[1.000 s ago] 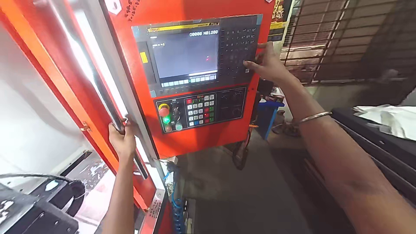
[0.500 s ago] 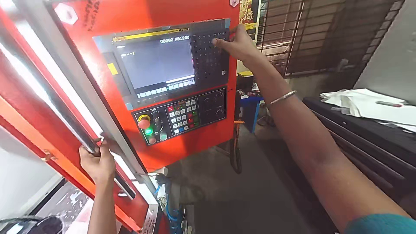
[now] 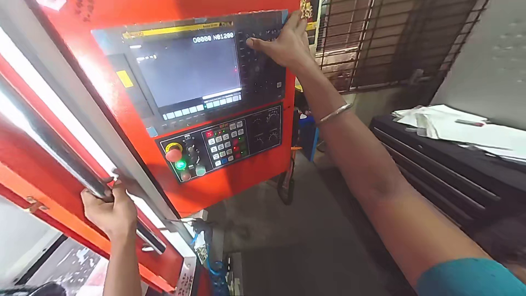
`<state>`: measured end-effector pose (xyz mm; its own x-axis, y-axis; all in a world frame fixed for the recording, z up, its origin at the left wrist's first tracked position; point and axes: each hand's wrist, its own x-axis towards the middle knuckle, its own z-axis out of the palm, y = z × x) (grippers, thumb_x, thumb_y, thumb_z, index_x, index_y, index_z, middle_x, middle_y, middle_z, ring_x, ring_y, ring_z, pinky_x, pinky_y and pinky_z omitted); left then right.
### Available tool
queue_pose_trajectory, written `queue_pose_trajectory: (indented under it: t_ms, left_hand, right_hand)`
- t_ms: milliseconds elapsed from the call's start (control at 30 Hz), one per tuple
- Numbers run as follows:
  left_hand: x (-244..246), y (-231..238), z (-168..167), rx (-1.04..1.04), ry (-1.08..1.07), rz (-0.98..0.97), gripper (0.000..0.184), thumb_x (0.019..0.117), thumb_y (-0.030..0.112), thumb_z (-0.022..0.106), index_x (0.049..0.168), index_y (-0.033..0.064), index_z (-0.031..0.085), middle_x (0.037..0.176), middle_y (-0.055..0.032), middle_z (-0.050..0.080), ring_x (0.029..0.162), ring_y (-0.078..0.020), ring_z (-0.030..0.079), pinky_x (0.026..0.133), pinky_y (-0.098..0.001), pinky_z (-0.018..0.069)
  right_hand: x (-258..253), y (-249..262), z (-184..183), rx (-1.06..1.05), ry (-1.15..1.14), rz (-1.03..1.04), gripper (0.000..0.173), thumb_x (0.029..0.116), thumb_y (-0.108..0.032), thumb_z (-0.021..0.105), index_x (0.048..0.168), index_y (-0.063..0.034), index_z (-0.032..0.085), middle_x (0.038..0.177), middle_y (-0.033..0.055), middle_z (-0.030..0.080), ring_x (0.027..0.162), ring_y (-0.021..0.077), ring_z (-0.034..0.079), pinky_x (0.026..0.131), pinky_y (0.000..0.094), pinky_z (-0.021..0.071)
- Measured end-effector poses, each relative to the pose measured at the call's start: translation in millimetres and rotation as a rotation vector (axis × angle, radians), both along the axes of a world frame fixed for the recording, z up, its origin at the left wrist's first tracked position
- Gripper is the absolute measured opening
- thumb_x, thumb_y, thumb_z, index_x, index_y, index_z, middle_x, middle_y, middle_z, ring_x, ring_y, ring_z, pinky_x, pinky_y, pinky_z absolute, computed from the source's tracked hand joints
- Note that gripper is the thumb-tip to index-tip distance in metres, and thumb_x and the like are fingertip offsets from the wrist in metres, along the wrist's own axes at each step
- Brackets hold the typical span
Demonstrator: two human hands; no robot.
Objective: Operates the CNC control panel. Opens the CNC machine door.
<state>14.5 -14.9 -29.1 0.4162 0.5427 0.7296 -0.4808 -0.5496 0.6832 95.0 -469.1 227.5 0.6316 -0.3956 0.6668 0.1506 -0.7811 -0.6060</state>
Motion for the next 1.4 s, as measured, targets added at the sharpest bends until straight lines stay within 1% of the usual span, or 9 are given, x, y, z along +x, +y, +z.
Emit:
queue_pose_trajectory:
  t_ms: [167, 267, 500, 633, 800, 900, 1100, 1267, 1400]
  left_hand:
    - [-1.2, 1.5, -1.0, -0.010, 0.002, -0.034, 0.035, 0.0954, 0.015, 0.059, 0.123, -0.0045, 0.053, 0.082, 0.0038, 0.051, 0.059, 0.0030, 0.048, 0.054, -0.0170, 0.0444]
    - [0.0, 2.1, -0.9, 0.000, -0.004, -0.027, 0.034, 0.0964, 0.014, 0.059, 0.124, -0.0045, 0.053, 0.085, 0.0022, 0.051, 0.061, 0.0026, 0.047, 0.056, -0.0168, 0.0443]
    - [-3.7, -0.9, 0.8, -0.006, 0.013, -0.030, 0.035, 0.0955, 0.015, 0.060, 0.123, -0.0044, 0.053, 0.083, 0.0026, 0.050, 0.060, 0.0022, 0.047, 0.054, -0.0175, 0.0443]
    - [-4.2, 0.1, 0.7, -0.004, 0.007, -0.039, 0.032, 0.0956, 0.015, 0.060, 0.121, -0.0034, 0.054, 0.082, 0.0037, 0.051, 0.058, 0.0029, 0.048, 0.052, -0.0173, 0.0456]
    - [-3.3, -1.9, 1.9, 0.007, -0.014, -0.021, 0.033, 0.0956, 0.014, 0.059, 0.121, -0.0057, 0.054, 0.084, 0.0026, 0.051, 0.061, 0.0037, 0.047, 0.055, -0.0158, 0.0430]
    - [-2.7, -2.1, 0.4, 0.015, -0.016, -0.007, 0.033, 0.0952, 0.013, 0.060, 0.122, -0.0065, 0.054, 0.087, 0.0005, 0.054, 0.065, 0.0031, 0.049, 0.059, -0.0164, 0.0443]
    - [-3.3, -1.0, 0.5, 0.006, 0.011, -0.004, 0.032, 0.0952, 0.016, 0.060, 0.120, -0.0040, 0.054, 0.084, 0.0022, 0.051, 0.062, 0.0025, 0.047, 0.057, -0.0171, 0.0430]
    - [-3.5, -1.8, 0.8, 0.000, 0.001, -0.011, 0.033, 0.0960, 0.014, 0.060, 0.122, -0.0052, 0.053, 0.085, 0.0017, 0.051, 0.063, 0.0030, 0.047, 0.057, -0.0170, 0.0439]
    - [-4.5, 0.4, 0.0, -0.018, 0.027, -0.040, 0.037, 0.0947, 0.014, 0.060, 0.126, -0.0040, 0.052, 0.084, 0.0031, 0.051, 0.060, 0.0026, 0.049, 0.054, -0.0177, 0.0459]
  right_hand:
    - [14.1, -50.2, -7.4, -0.041, -0.085, 0.412, 0.100, 0.0752, -0.044, 0.090, 0.149, -0.0079, 0.033, 0.118, 0.0181, 0.063, 0.097, 0.0275, 0.068, 0.088, 0.0482, 0.0586]
    - [14.8, -62.4, -15.6, -0.070, -0.084, 0.501, 0.091, 0.0794, -0.024, 0.089, 0.150, -0.0109, 0.033, 0.105, 0.0147, 0.065, 0.085, 0.0239, 0.069, 0.082, 0.0448, 0.0599]
    - [11.6, -57.6, -18.0, -0.066, -0.088, 0.440, 0.088, 0.0813, -0.040, 0.086, 0.148, -0.0091, 0.036, 0.104, 0.0138, 0.065, 0.085, 0.0240, 0.067, 0.082, 0.0464, 0.0581]
    - [12.8, -33.7, -4.7, 0.024, -0.081, 0.246, 0.119, 0.0658, -0.075, 0.081, 0.151, -0.0057, 0.034, 0.135, 0.0206, 0.057, 0.117, 0.0340, 0.063, 0.096, 0.0582, 0.0525]
    - [7.1, -16.0, -3.1, 0.002, -0.051, 0.052, 0.131, 0.0618, -0.083, 0.076, 0.156, -0.0063, 0.028, 0.145, 0.0213, 0.050, 0.120, 0.0371, 0.061, 0.093, 0.0614, 0.0514]
    - [9.4, -27.2, -2.6, 0.019, -0.052, 0.140, 0.120, 0.0674, -0.076, 0.078, 0.153, -0.0064, 0.032, 0.140, 0.0192, 0.055, 0.118, 0.0346, 0.062, 0.094, 0.0595, 0.0521]
    - [20.9, -60.4, -3.4, 0.271, -0.126, 0.539, 0.044, 0.0981, -0.038, 0.069, 0.124, -0.0044, 0.057, 0.102, 0.0118, 0.067, 0.074, 0.0180, 0.066, 0.066, 0.0353, 0.0580]
    - [31.4, -59.8, -2.6, 0.238, -0.175, 0.426, 0.042, 0.0939, -0.039, 0.074, 0.115, -0.0050, 0.064, 0.097, 0.0107, 0.070, 0.071, 0.0182, 0.068, 0.066, 0.0374, 0.0592]
    - [26.1, -63.9, -15.0, 0.208, -0.177, 0.544, 0.045, 0.0958, -0.032, 0.073, 0.127, -0.0031, 0.057, 0.101, 0.0114, 0.069, 0.081, 0.0185, 0.069, 0.075, 0.0371, 0.0596]
